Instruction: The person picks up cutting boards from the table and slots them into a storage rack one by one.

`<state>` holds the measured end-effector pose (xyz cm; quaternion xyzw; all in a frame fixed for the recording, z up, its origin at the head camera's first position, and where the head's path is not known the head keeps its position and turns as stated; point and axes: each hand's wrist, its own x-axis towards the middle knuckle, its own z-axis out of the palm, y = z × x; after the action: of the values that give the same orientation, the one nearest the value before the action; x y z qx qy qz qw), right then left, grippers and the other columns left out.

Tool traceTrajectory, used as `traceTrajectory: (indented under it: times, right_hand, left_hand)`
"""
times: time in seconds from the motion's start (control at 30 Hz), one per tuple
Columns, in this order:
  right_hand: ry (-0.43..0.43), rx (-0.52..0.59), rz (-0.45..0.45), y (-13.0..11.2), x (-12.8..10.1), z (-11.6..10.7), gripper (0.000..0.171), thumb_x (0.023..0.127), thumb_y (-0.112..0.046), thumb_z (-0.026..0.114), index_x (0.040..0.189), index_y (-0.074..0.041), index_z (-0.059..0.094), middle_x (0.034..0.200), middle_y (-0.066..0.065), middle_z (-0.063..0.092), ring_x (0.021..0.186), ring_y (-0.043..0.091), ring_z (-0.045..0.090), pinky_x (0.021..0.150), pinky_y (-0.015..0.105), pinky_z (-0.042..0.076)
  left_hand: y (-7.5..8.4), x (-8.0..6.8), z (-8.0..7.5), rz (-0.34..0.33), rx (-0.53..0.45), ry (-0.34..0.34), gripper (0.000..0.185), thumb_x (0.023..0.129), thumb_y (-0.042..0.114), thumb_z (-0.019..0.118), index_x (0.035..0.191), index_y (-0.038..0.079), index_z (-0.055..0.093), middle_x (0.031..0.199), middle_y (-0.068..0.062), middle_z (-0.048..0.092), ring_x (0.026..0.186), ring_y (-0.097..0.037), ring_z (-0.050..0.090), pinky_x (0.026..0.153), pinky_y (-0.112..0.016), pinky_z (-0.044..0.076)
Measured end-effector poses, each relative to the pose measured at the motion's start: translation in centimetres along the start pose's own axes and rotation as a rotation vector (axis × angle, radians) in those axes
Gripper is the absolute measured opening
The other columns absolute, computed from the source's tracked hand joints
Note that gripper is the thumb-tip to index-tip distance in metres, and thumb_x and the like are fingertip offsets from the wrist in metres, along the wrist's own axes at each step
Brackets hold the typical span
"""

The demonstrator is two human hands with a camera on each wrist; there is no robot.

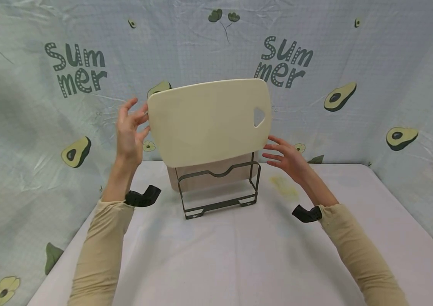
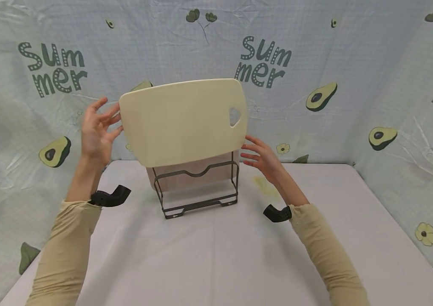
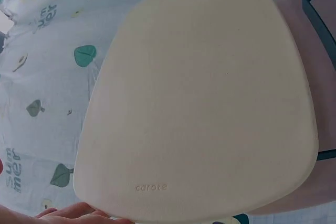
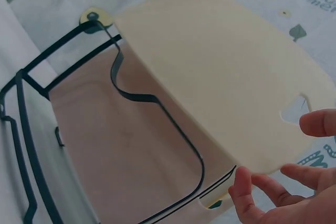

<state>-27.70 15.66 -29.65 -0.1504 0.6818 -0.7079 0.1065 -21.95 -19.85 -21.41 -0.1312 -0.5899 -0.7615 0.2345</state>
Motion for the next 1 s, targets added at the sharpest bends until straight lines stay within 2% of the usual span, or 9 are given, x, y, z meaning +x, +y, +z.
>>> traceTrajectory:
  times: [0.1, 0.37, 0.6, 0.77, 1.0]
  right_hand:
    - [-0.001, -0.011, 0.025, 0.6, 0.1, 0.0, 0.052, 0.094, -0.025, 0.037, 0.142, -0.015, 0.018, 0.12, 0.001, 0.042, 0.117, 0.027, 0.045, 0.086, 0.025, 0.042]
    - [-0.003, -0.019, 0.075, 1.6, -0.2, -0.1, 0.052, 0.095, -0.026, 0.037, 0.143, -0.016, 0.017, 0.119, 0.0, 0.042, 0.124, 0.034, 0.037, 0.088, 0.029, 0.04]
    - [0.003, -0.016, 0.121, 2.5, -0.2, 0.1, 0.053, 0.094, -0.022, 0.039, 0.142, -0.016, 0.019, 0.122, 0.006, 0.04, 0.129, 0.039, 0.029, 0.098, 0.039, 0.034]
    - [-0.017, -0.027, 0.103, 3.3, -0.4, 0.1, 0.055, 0.093, -0.025, 0.04, 0.142, -0.016, 0.018, 0.13, 0.013, 0.034, 0.128, 0.04, 0.03, 0.103, 0.046, 0.029]
    - [-0.041, -0.028, 0.06, 4.6, -0.7, -0.2, 0.059, 0.091, -0.032, 0.044, 0.143, -0.016, 0.019, 0.129, 0.012, 0.036, 0.125, 0.041, 0.034, 0.1, 0.044, 0.033]
  left_hand:
    - [-0.5, 0.0, -0.1, -0.024, 0.0, 0.006, 0.049, 0.084, 0.015, 0.038, 0.133, 0.009, 0.029, 0.139, -0.018, 0.036, 0.121, -0.022, 0.038, 0.107, -0.049, 0.02]
    - [-1.6, -0.2, -0.5, -0.069, 0.004, 0.009, 0.047, 0.087, 0.014, 0.037, 0.132, 0.008, 0.028, 0.139, -0.019, 0.036, 0.121, -0.023, 0.036, 0.104, -0.056, 0.019]
    - [-2.2, -0.4, -0.8, -0.125, 0.039, 0.016, 0.05, 0.088, 0.017, 0.037, 0.135, 0.008, 0.024, 0.135, -0.023, 0.038, 0.125, -0.024, 0.031, 0.102, -0.058, 0.02]
    - [-2.7, -0.6, -0.9, -0.153, 0.073, 0.02, 0.05, 0.088, 0.018, 0.036, 0.136, 0.009, 0.023, 0.14, -0.019, 0.035, 0.12, -0.024, 0.034, 0.1, -0.061, 0.02]
    - [-2.8, -0.8, -0.5, -0.167, 0.161, 0.006, 0.054, 0.087, 0.017, 0.04, 0.137, 0.007, 0.022, 0.143, -0.016, 0.03, 0.113, -0.021, 0.034, 0.096, -0.052, 0.03]
